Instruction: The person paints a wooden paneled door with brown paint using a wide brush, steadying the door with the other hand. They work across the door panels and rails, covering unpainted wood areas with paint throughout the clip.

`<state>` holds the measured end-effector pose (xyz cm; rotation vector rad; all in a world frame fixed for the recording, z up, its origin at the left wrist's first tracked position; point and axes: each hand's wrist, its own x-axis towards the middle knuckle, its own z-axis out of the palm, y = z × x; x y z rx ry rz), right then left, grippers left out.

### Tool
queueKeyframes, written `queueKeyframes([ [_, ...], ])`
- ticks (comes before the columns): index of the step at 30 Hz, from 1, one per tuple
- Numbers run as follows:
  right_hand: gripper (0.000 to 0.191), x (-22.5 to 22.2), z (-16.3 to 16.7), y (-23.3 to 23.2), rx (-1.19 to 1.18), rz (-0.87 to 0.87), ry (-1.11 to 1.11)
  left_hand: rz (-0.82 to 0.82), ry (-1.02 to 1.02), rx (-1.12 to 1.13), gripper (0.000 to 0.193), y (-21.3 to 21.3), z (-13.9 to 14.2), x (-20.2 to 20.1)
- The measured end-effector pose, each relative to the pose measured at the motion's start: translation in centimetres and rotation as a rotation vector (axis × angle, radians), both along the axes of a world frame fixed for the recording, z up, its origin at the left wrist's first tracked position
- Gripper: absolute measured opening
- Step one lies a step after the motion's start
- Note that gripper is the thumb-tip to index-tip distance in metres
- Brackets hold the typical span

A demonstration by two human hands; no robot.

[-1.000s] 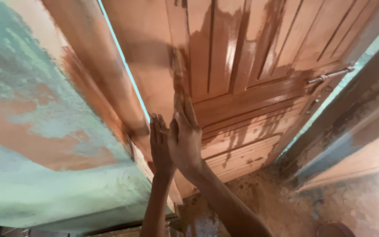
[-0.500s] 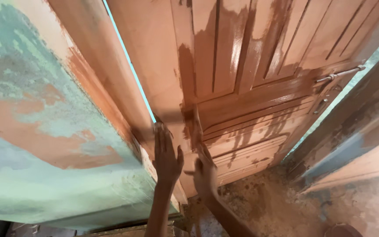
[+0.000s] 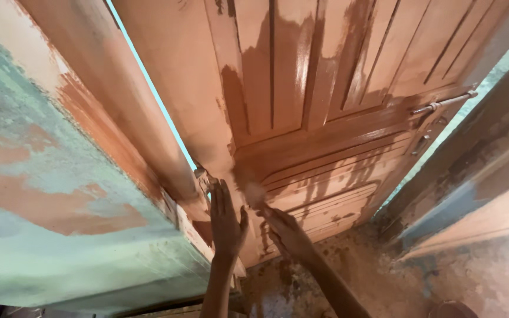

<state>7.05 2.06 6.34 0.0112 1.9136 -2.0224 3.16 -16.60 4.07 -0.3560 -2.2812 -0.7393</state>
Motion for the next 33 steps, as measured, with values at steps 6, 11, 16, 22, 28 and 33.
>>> queueKeyframes([
  [6,0.038,-9.2,-0.9,6.1,0.579,-0.028,0.03,0.131,-0.002,0.03,0.081,2.1,1.3,-2.2],
  [11,0.03,-9.3,-4.7,16.3,-0.245,-0.687,0.054,0.199,-0.003,0.074,0.083,4.2,0.7,-2.6],
  [16,0.035,-11.2,-5.4,14.3,-0.112,-0.676,0.075,0.26,-0.052,0.106,0.085,5.9,-1.9,-1.0],
  [22,0.053,-8.0,-6.2,2.7,0.24,0.118,-0.083,0.275,-0.016,0.141,0.088,6.9,-3.6,-0.7],
  [28,0.036,-11.7,-5.7,10.8,-0.064,-0.033,0.08,0.292,-0.04,0.049,0.083,8.9,-3.7,-2.3],
  [33,0.035,-12.8,-4.5,18.9,-0.3,-0.788,-0.121,0.296,-0.064,0.057,0.084,9.5,-4.0,-2.1],
])
